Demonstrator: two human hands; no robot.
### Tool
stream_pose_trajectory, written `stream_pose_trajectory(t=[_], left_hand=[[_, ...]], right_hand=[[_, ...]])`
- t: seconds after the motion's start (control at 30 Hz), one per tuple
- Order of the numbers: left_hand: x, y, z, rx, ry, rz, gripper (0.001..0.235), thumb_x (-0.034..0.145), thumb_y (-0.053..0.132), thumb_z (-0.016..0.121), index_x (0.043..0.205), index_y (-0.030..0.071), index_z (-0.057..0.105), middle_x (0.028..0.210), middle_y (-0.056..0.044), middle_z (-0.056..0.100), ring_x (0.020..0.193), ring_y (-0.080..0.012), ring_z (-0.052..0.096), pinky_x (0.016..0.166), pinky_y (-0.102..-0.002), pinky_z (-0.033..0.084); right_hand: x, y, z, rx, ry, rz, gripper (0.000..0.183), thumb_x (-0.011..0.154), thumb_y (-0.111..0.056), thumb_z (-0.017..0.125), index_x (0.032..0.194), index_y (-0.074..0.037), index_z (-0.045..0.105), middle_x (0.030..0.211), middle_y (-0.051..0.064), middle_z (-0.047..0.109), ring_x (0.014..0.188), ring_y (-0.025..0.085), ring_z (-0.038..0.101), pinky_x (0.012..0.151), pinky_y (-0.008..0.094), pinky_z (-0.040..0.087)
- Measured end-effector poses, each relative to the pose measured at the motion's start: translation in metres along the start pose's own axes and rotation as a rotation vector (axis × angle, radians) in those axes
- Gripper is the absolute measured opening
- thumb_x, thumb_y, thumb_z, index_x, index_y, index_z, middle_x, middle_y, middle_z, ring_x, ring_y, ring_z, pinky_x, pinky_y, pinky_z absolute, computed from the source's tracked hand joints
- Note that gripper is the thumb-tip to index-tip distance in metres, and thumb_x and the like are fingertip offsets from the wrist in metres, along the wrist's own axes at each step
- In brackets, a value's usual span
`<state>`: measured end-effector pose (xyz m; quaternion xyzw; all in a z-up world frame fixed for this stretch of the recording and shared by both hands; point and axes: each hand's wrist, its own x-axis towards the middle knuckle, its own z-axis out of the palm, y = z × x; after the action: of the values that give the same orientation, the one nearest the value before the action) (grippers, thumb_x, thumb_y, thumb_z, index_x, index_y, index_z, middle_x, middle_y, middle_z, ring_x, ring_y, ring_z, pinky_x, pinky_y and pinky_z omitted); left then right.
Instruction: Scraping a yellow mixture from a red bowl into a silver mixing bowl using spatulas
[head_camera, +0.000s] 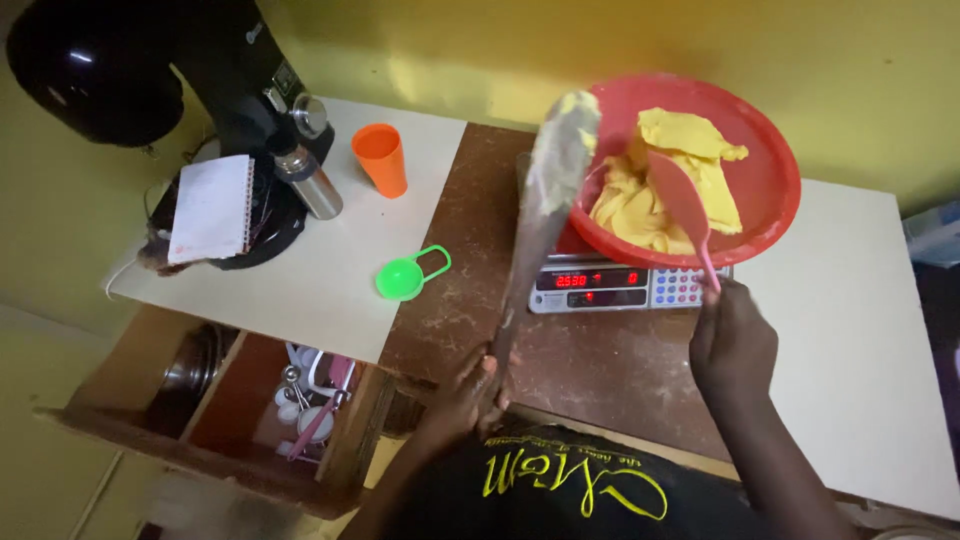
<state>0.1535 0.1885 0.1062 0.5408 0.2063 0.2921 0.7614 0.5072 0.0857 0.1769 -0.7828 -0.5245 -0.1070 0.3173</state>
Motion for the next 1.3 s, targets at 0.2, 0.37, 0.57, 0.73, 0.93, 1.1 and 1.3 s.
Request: stream_pose_trajectory(t=[0.2,0.37,0.57,0.73,0.93,1.1,1.3], left_hand=[[-0.002,0.016,0.007,-0.103,0.026,0.048,0.069,0.11,0.063,0.046,0.13,-0.001,0.064,0.076,-0.009,0.062,0.039,-0.0148,0.049,0.037,-0.027,0.041],[0.01,-0.017,-0.015,-0.361,-0.052,-0.069,0.071,0.107,0.062,0.055,0.136,-0.002,0.065,0.074,-0.009,0.064,0.04,-0.0172,0.052,0.036,-0.031,0.044],[0.012,-0.022,-0.031,-0.514,-0.143,-0.186,0.073,0.104,0.066,0.059,0.138,0.002,0.062,0.076,-0.015,0.069,0.043,-0.0209,0.059,0.04,-0.035,0.05],[0.022,-0.024,-0.032,-0.704,-0.32,-0.187,0.066,0.108,0.065,0.057,0.129,0.003,0.065,0.069,-0.016,0.069,0.048,-0.0221,0.066,0.043,-0.037,0.058],[0.015,0.009,0.004,-0.418,-0.112,-0.136,0.066,0.109,0.067,0.049,0.111,0.004,0.068,0.056,-0.01,0.057,0.035,-0.0168,0.05,0.033,-0.03,0.044],[0.0,0.043,0.027,0.011,0.054,-0.137,0.071,0.109,0.067,0.038,0.113,0.004,0.071,0.056,-0.006,0.057,0.041,-0.0154,0.051,0.04,-0.029,0.043],[0.002,0.016,0.013,0.31,0.165,-0.114,0.03,0.117,0.034,0.047,0.12,0.011,0.066,0.06,-0.004,0.056,0.042,-0.0125,0.048,0.037,-0.028,0.042]], right_hand=[[0.012,-0.025,-0.024,-0.148,-0.355,0.303,0.031,0.123,-0.038,0.045,0.122,-0.01,0.056,0.09,0.029,0.078,0.079,0.061,0.07,0.065,0.064,0.051],[0.01,0.025,-0.021,-0.096,-0.543,0.4,0.053,0.12,-0.05,0.033,0.129,-0.012,0.07,0.117,0.031,0.08,0.109,0.06,0.071,0.089,0.065,0.052],[-0.007,0.062,-0.073,-0.168,-0.725,0.458,0.068,0.121,-0.052,0.033,0.108,-0.014,0.088,0.113,0.013,0.09,0.109,0.036,0.082,0.097,0.046,0.057],[-0.035,0.01,-0.065,-0.417,-0.365,0.173,0.042,0.124,-0.052,0.042,0.14,-0.032,0.075,0.106,0.008,0.086,0.087,0.042,0.083,0.065,0.054,0.059],[-0.027,-0.021,-0.021,-0.185,-0.349,-0.444,0.055,0.102,-0.032,0.067,0.157,-0.031,0.061,0.097,0.003,0.064,0.08,0.034,0.072,0.059,0.051,0.057],[-0.01,0.005,-0.021,-0.338,-0.013,-0.115,0.053,0.114,-0.022,0.061,0.166,-0.021,0.068,0.097,0.013,0.066,0.079,0.043,0.07,0.059,0.057,0.051],[-0.031,-0.006,0.005,-0.144,-0.194,-0.269,0.056,0.099,-0.022,0.065,0.153,-0.034,0.06,0.178,0.025,0.045,0.13,0.05,0.067,0.047,0.059,0.051]])
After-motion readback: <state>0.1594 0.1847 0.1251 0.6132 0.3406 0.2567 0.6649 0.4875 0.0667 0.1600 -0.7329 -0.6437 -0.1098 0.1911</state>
